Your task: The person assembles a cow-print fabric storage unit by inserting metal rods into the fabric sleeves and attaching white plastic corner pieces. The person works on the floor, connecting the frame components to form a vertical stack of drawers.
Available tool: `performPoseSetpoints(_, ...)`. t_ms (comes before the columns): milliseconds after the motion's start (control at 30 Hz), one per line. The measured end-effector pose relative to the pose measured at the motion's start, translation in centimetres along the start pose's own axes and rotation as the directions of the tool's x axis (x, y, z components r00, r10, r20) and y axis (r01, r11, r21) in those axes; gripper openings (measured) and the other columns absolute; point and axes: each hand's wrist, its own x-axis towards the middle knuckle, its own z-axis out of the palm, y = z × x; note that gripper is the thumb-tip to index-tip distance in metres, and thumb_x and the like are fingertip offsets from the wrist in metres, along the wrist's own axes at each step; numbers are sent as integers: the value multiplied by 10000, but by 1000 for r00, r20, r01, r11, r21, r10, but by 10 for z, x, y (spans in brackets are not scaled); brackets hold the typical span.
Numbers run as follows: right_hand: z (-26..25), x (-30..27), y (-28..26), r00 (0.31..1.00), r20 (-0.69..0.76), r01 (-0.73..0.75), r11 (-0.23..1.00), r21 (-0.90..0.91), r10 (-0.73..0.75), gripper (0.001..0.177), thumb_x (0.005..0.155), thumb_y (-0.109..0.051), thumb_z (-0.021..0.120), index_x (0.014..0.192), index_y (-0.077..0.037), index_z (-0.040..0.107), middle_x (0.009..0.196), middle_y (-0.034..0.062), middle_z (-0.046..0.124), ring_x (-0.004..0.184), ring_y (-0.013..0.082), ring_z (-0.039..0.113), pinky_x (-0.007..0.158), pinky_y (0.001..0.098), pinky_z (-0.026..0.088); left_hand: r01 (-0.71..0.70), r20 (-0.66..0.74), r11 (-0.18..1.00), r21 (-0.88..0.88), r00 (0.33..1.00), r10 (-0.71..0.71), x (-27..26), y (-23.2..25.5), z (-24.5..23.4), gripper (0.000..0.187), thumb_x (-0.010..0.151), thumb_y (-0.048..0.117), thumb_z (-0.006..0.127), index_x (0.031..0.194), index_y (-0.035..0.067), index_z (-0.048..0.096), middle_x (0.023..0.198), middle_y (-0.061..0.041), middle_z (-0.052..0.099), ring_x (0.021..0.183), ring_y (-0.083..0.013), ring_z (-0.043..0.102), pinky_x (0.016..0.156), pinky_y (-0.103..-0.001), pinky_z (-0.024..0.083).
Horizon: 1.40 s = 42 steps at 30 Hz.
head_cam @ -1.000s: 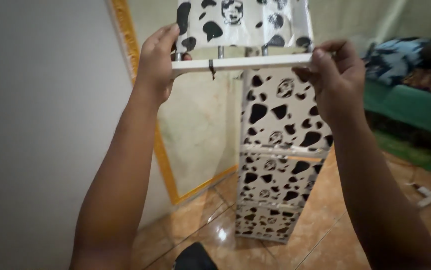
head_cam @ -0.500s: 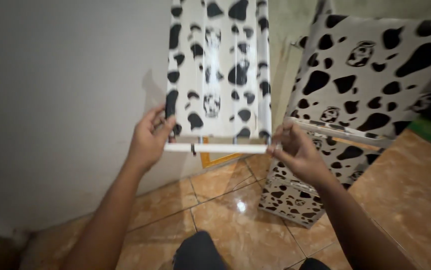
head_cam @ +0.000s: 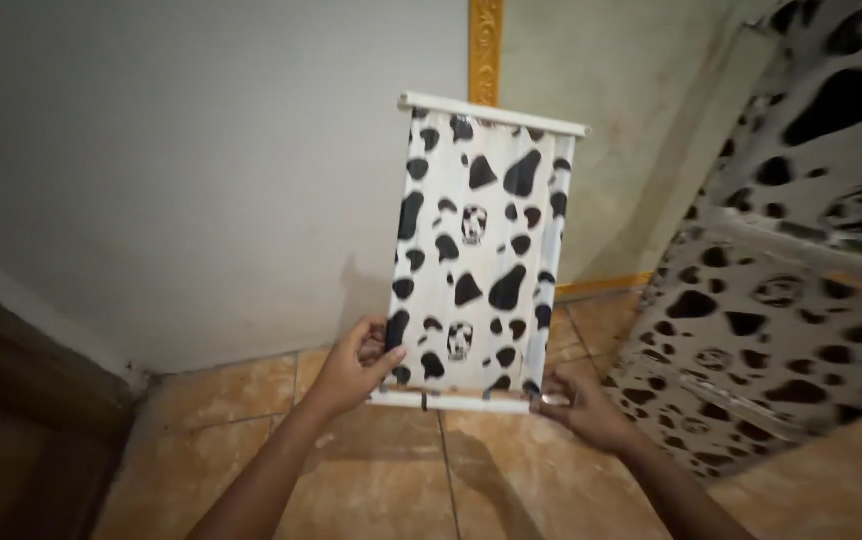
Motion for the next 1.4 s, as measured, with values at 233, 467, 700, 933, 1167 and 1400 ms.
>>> performPoseSetpoints(233, 67, 28, 106, 990, 83, -115, 992, 53, 110, 380, 841, -51, 792, 1179, 8, 629, 1046, 84, 689, 1021, 141, 670, 925, 331, 609, -157, -204, 972, -176, 972, 120, 98, -14, -57, 648, 1038, 512, 457, 1477, 36, 473, 1311, -67, 647, 1215, -175, 652, 1018, -328, 531)
performPoseSetpoints(467, 142, 3, 152, 982, 98, -152, 985, -78, 159, 391, 845, -21, 771, 1222, -31, 667, 1065, 73, 779, 1007, 151, 718, 915, 314, 578, -212, -387, 977, 26, 899, 206, 66, -22, -44, 442, 1054, 437, 534, 1272, 59, 606, 856, -10, 620, 761, -103, 545, 691, -269, 476)
performPoseSetpoints(700, 158, 3, 165, 946, 72, -276, 902, -333, 316, 402, 877, -125, 734, 1263, -60, 642, 1050, 83, 805, 974, 170, 757, 887, 333, 600, -286, -461, 958, 2, 850, 255, 20, -40, -35, 317, 1103, 344, 497, 1137, 50, 610, 784, -3, 608, 715, -88, 520, 664, -264, 457)
performPoseSetpoints(933, 96, 39, -62, 931, -255, -349, 431, -832, 262, 182, 943, -157, 660, 970, 9, 731, 919, 168, 748, 815, 274, 736, 759, 410, 634, -442, -356, 891, 108, 819, 449, -3, -5, -25, 280, 1094, 300, 510, 1159, 51, 620, 792, -83, 667, 682, -165, 610, 662, -318, 520)
performPoseSetpoints(1167, 163, 21, -165, 832, -294, 119, 669, -734, -471, 312, 1034, -277, 673, 1213, -23, 654, 1119, 155, 730, 986, 193, 703, 857, 368, 581, -552, -85, 741, 382, 778, 623, -28, 13, -4, 242, 1051, 258, 537, 1165, 68, 634, 971, -158, 717, 844, -376, 695, 706, -477, 542)
performPoseSetpoints(1400, 201, 32, -126, 832, -305, 201, 765, -612, -463, 252, 1027, -214, 641, 1174, -13, 675, 830, 42, 699, 705, 87, 598, 635, 257, 499, -482, 77, 776, 407, 864, 497, -43, 14, -2, 213, 1030, 238, 516, 1121, 60, 591, 927, -167, 719, 851, -409, 687, 705, -531, 514)
